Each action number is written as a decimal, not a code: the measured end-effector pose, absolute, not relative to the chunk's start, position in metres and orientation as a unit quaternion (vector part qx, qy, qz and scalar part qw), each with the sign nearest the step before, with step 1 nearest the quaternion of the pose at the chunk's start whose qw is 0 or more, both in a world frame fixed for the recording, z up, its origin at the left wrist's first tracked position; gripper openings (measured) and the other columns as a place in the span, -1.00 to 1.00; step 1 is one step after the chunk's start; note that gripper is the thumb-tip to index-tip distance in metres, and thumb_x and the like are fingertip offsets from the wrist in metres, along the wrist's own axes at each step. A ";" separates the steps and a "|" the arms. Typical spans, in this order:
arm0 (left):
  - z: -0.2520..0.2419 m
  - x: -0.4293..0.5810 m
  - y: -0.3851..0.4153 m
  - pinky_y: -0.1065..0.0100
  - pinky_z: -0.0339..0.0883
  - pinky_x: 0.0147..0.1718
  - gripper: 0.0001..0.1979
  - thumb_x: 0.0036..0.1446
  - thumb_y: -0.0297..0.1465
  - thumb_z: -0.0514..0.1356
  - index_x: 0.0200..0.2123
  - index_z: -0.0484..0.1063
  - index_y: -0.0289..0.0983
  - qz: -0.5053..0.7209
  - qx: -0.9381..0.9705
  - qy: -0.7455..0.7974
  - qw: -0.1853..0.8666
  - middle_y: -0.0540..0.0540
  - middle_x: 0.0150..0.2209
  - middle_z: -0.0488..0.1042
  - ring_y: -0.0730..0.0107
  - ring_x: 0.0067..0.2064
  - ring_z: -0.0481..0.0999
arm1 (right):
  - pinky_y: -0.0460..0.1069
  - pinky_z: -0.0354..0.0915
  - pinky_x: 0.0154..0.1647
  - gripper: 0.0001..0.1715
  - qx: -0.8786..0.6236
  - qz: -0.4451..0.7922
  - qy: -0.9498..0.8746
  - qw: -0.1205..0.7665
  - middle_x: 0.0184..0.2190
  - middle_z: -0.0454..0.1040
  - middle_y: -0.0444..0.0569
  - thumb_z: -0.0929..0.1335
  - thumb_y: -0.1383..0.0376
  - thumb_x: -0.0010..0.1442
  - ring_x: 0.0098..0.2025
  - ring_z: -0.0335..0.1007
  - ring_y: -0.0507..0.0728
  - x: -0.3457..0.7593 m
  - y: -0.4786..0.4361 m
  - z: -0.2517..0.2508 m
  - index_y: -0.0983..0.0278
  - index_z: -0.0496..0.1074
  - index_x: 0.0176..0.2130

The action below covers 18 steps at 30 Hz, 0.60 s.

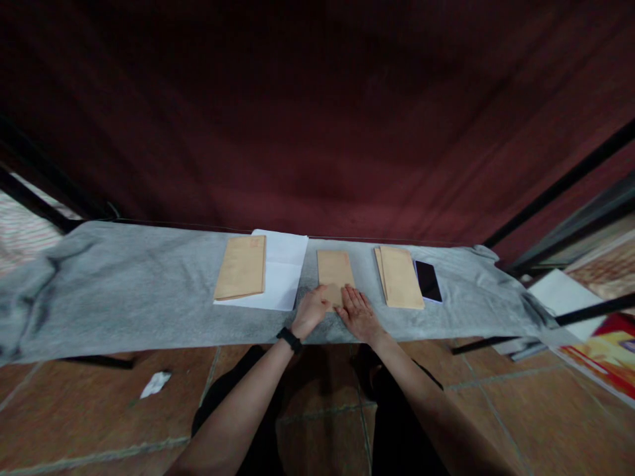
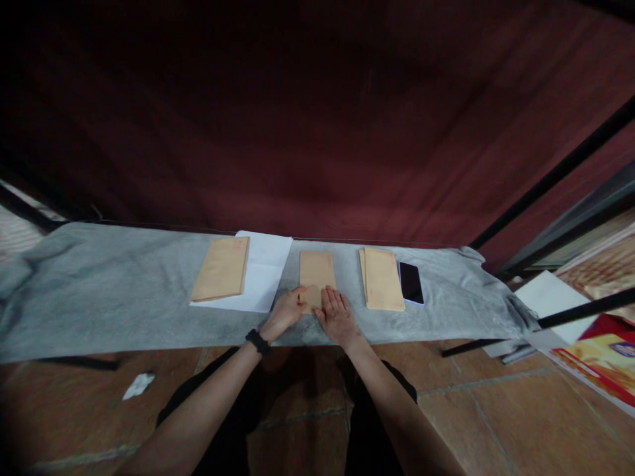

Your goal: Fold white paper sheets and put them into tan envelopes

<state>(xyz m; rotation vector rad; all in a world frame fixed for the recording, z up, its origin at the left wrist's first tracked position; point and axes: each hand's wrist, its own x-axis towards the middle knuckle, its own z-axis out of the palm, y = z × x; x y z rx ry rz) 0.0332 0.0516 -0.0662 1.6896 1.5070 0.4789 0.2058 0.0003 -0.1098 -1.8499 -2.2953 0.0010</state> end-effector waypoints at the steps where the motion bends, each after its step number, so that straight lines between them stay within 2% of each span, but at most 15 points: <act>1: -0.068 0.033 0.052 0.41 0.42 -0.29 -0.47 0.15 -0.54 0.19 0.22 0.37 -0.29 0.194 0.656 0.596 0.420 -0.13 -0.23 0.61 0.35 -0.32 0.59 | 0.17 -0.06 0.42 -0.26 -0.622 -0.001 -0.777 0.098 0.42 0.03 0.19 0.09 0.06 0.45 0.45 -0.04 0.25 0.207 -0.006 -0.110 0.44 0.03 0.41; 5: -0.072 0.033 0.056 0.49 0.31 -0.57 -0.44 0.14 -0.58 0.16 0.23 0.34 -0.31 0.217 0.600 0.594 0.489 -0.01 -0.40 0.54 0.50 -0.58 0.44 | 0.17 -0.01 0.42 -0.27 -0.607 0.005 -0.784 0.131 0.41 0.06 0.18 0.12 0.06 0.44 0.45 -0.02 0.22 0.212 -0.030 -0.114 0.41 0.04 0.41; 9: -0.074 0.032 0.057 0.52 0.31 -0.61 -0.43 0.11 -0.63 0.16 0.22 0.34 -0.31 0.253 0.546 0.584 0.545 0.07 -0.49 0.45 0.53 -0.61 0.42 | 0.21 0.05 0.40 -0.35 -0.605 0.065 -0.763 0.219 0.38 0.16 0.15 0.14 0.11 0.43 0.41 0.06 0.23 0.215 -0.035 -0.115 0.34 0.16 0.37; 12: -0.073 0.031 0.056 0.52 0.35 -0.56 -0.44 0.11 -0.63 0.17 0.21 0.34 -0.32 0.286 0.515 0.561 0.581 0.09 -0.50 0.43 0.55 -0.59 0.44 | 0.24 0.14 0.35 -0.41 -0.636 0.132 -0.680 0.342 0.31 0.29 0.18 0.19 0.13 0.39 0.35 0.18 0.27 0.216 -0.024 -0.111 0.32 0.30 0.28; 15: -0.068 0.031 0.054 0.52 0.39 -0.50 -0.46 0.11 -0.59 0.21 0.19 0.35 -0.30 0.321 0.496 0.533 0.606 0.08 -0.47 0.45 0.56 -0.54 0.48 | 0.24 0.29 0.23 -0.39 -0.671 0.223 -0.517 0.482 0.14 0.46 0.22 0.32 0.09 0.26 0.17 0.40 0.31 0.217 -0.011 -0.105 0.34 0.37 0.19; 18: -0.064 0.032 0.054 0.52 0.40 -0.48 -0.49 0.08 -0.52 0.29 0.13 0.39 -0.27 0.374 0.469 0.495 0.629 0.07 -0.45 0.46 0.56 -0.52 0.49 | 0.13 0.48 -0.05 -0.43 -0.626 0.412 -0.331 0.574 -0.12 0.60 0.12 0.43 0.03 0.15 -0.13 0.56 0.22 0.219 -0.005 -0.098 0.31 0.46 0.04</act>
